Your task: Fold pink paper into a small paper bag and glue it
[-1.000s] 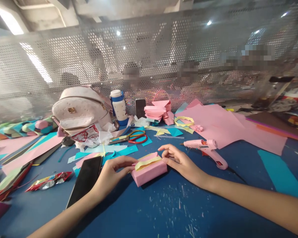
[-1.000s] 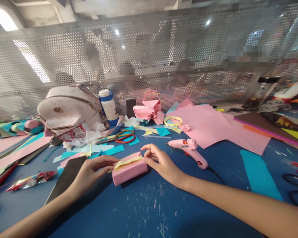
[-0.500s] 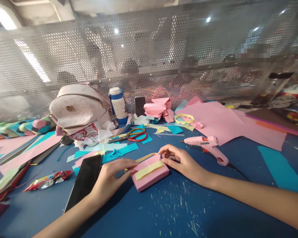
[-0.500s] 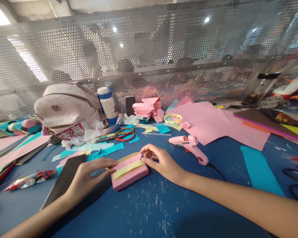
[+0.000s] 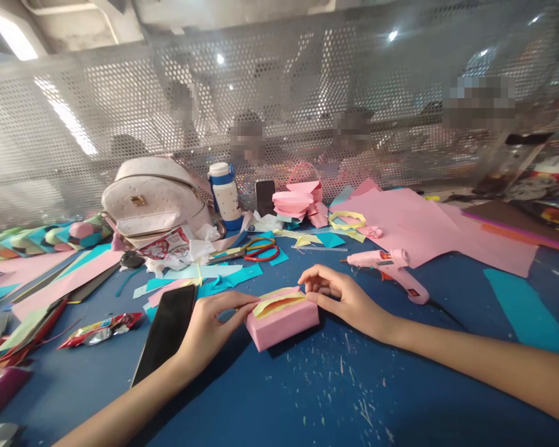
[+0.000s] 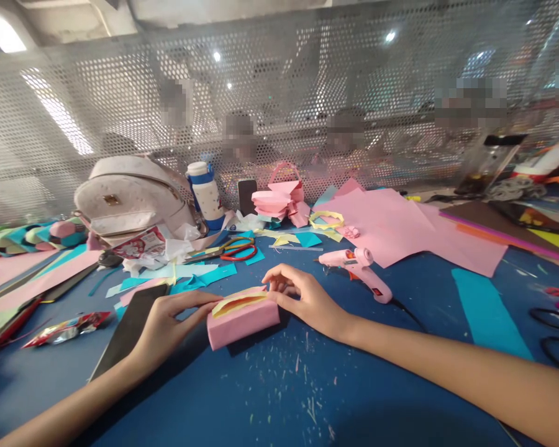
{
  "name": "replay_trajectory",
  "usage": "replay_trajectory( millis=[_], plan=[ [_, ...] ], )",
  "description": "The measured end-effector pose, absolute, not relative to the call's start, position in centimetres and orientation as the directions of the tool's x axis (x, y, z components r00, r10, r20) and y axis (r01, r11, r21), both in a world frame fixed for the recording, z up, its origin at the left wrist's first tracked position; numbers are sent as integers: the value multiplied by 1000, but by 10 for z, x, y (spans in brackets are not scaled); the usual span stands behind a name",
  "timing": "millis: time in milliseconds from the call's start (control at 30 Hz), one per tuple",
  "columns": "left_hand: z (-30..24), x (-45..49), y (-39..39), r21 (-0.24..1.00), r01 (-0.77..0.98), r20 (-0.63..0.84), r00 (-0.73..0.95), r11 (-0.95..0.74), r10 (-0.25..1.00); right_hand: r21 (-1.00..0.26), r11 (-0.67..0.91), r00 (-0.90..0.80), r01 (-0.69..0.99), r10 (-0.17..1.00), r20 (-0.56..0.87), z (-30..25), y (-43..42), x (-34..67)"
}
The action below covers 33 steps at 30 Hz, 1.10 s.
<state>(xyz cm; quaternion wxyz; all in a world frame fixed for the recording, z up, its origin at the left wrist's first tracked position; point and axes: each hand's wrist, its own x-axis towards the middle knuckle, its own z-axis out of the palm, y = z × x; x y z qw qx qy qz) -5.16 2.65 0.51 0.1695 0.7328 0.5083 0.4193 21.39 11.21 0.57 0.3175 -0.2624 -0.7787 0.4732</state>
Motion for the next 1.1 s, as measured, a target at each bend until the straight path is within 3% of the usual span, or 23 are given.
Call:
replay_trajectory(
  millis=[233, 500, 633, 1100],
  plan=[
    [5, -53, 26, 731, 567, 403, 89, -379, 911, -760, 615, -665, 210, 660, 350, 31, 117, 213],
    [5, -54, 27, 742, 553, 394, 97, -379, 914, -419, 846, -800, 329, 486, 353, 63, 112, 196],
    [5, -53, 26, 742, 549, 392, 111, -385, 913, -307, 869, -828, 389, 476, 297, 66, 106, 183],
    [6, -52, 26, 742, 548, 391, 115, -387, 913, -118, 889, -848, 442, 457, 268, 72, 100, 164]
  ],
)
